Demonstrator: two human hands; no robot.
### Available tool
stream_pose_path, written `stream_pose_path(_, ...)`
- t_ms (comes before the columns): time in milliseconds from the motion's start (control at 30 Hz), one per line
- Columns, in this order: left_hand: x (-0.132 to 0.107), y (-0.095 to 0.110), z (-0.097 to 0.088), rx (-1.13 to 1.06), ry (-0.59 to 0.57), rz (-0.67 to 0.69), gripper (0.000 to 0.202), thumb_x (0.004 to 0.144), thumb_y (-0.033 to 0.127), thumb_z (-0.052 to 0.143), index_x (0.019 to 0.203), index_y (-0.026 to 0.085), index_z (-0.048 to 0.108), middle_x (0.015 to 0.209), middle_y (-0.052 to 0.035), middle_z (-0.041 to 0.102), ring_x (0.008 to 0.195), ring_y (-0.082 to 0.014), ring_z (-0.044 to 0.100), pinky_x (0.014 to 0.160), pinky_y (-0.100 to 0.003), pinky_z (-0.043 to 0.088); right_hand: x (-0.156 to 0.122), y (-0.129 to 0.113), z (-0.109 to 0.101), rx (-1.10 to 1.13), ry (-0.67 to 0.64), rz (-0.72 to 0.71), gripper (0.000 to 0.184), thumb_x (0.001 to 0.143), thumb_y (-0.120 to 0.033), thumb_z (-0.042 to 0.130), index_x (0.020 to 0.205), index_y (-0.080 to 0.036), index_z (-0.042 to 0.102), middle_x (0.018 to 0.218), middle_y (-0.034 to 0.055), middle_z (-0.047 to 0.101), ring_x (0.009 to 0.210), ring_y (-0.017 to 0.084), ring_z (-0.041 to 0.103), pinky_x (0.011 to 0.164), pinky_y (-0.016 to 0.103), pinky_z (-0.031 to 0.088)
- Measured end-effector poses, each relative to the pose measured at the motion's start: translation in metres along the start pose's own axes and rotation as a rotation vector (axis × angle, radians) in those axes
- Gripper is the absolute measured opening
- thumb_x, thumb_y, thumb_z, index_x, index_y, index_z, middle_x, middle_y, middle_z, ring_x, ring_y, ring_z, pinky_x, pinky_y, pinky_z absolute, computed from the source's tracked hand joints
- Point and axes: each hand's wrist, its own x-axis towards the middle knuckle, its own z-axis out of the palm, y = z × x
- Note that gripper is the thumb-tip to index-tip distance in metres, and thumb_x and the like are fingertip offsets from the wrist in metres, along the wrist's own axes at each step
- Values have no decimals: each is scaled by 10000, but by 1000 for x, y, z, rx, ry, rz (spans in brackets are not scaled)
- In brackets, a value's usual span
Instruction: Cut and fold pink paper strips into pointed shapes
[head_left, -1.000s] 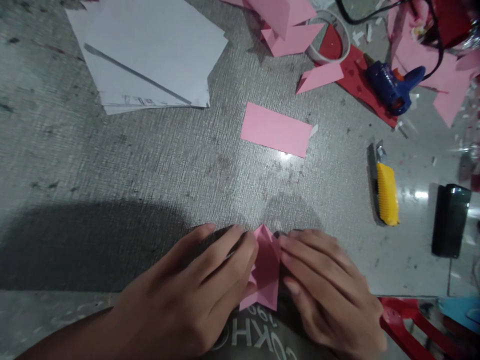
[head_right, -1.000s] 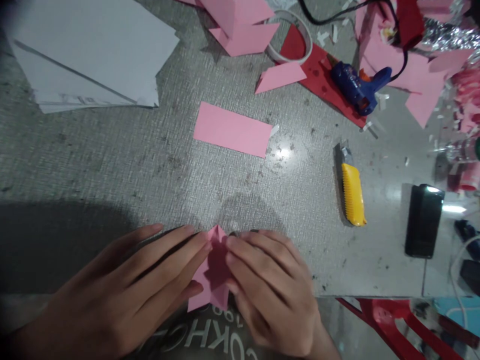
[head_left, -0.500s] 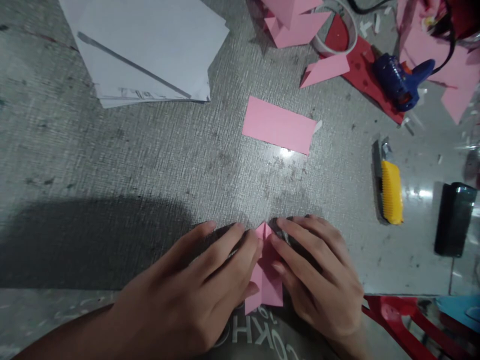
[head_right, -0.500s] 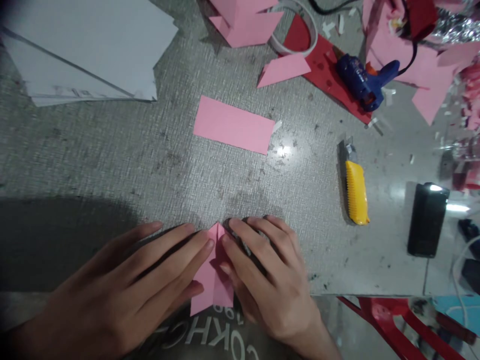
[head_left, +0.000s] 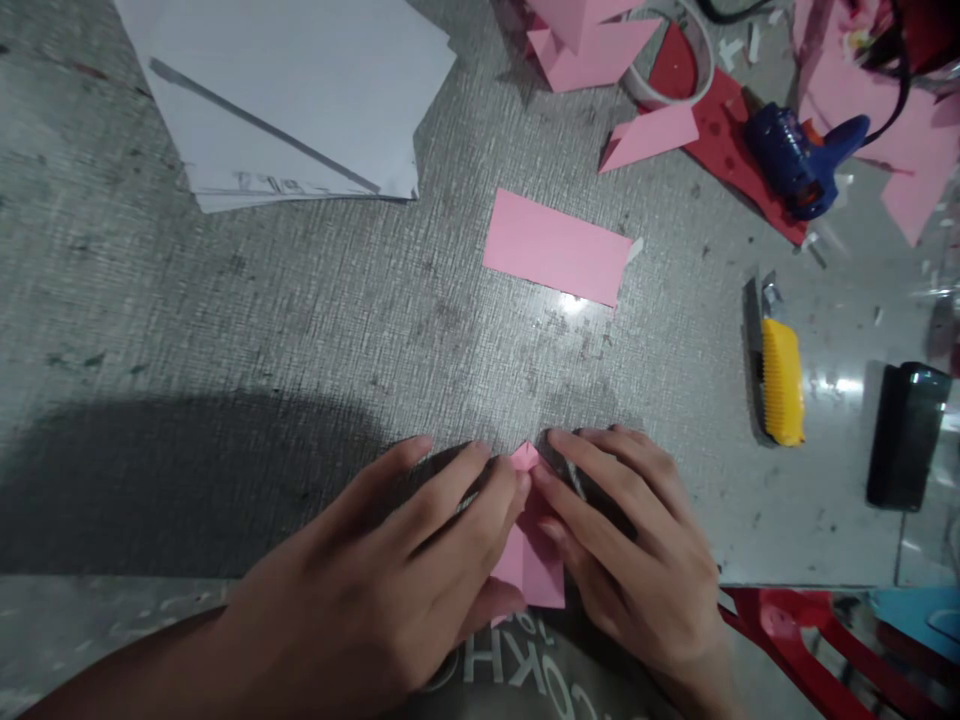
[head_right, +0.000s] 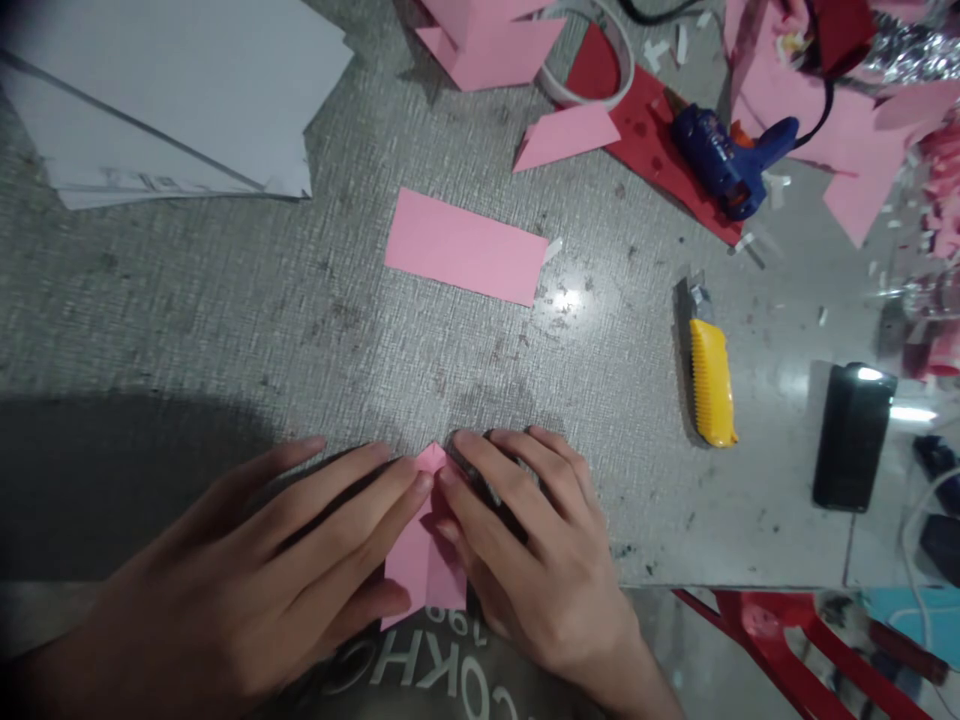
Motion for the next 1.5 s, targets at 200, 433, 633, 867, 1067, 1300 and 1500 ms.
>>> stream_pose_path(200,1,-1,0,38,7,17,596,1116,519,489,1398,34,690,1443,-128,702,1347,-304,586,1353,-515,199,0,1,-1,19,-1,-2,321,1013,-129,673,1328,-160,722,1456,110,687,1343,327,580,1184,565,450)
stream_pose_path(433,1,0,1,3,27,-3,572,1109,518,481,1302,48,745,1380,-112,731,1334,-300,592,1377,-507,142,6,-1,0,-34,-23,23,358,1063,-202,633,1415,-162,678,1510,133,651,1348,337,564,1119,554,470)
stream_pose_path(633,2,3,2,41,25,0,554,1097,500,521,1323,41,735,1405,-132,711,1334,-306,594,1375,-515,149,3,-1,4,-65,-3,21,377,1060,-179,629,1435,-178,678,1545,136,626,1376,338,570,1133,563,475)
stream_pose_path(867,3,3,1,82,23,20,560,1111,472,497,1389,30,698,1434,-145,693,1319,-310,599,1370,-543,144,-1,-1,3,-69,46,1,309,1006,-159,714,1314,-146,735,1452,137,702,1331,335,613,1126,555,523)
stream_pose_path(1067,3,2,1,75,22,27,559,1109,467,505,1375,16,702,1417,-154,702,1304,-318,599,1346,-553,193,-1,-3,1,-34,109,6,145,967,-136,754,1111,-141,776,1347,126,765,1265,328,661,1060,532,575)
stream_pose_path(1300,4,-1,1,43,41,18,463,1099,436,550,1298,71,755,1380,-115,731,1267,-287,615,1336,-506,236,-2,-2,-2,-10,190,19,162,945,-92,742,1102,-91,778,1273,151,784,1210,324,688,1042,534,576)
stream_pose_path(1500,-2,1,6,117,94,-32,444,1069,419,619,1323,78,746,1295,-96,757,1145,-225,650,1378,-457,171,-17,-13,-14,74,282,12,124,981,-102,693,1059,-111,790,1140,84,811,1105,269,709,996,501,575)
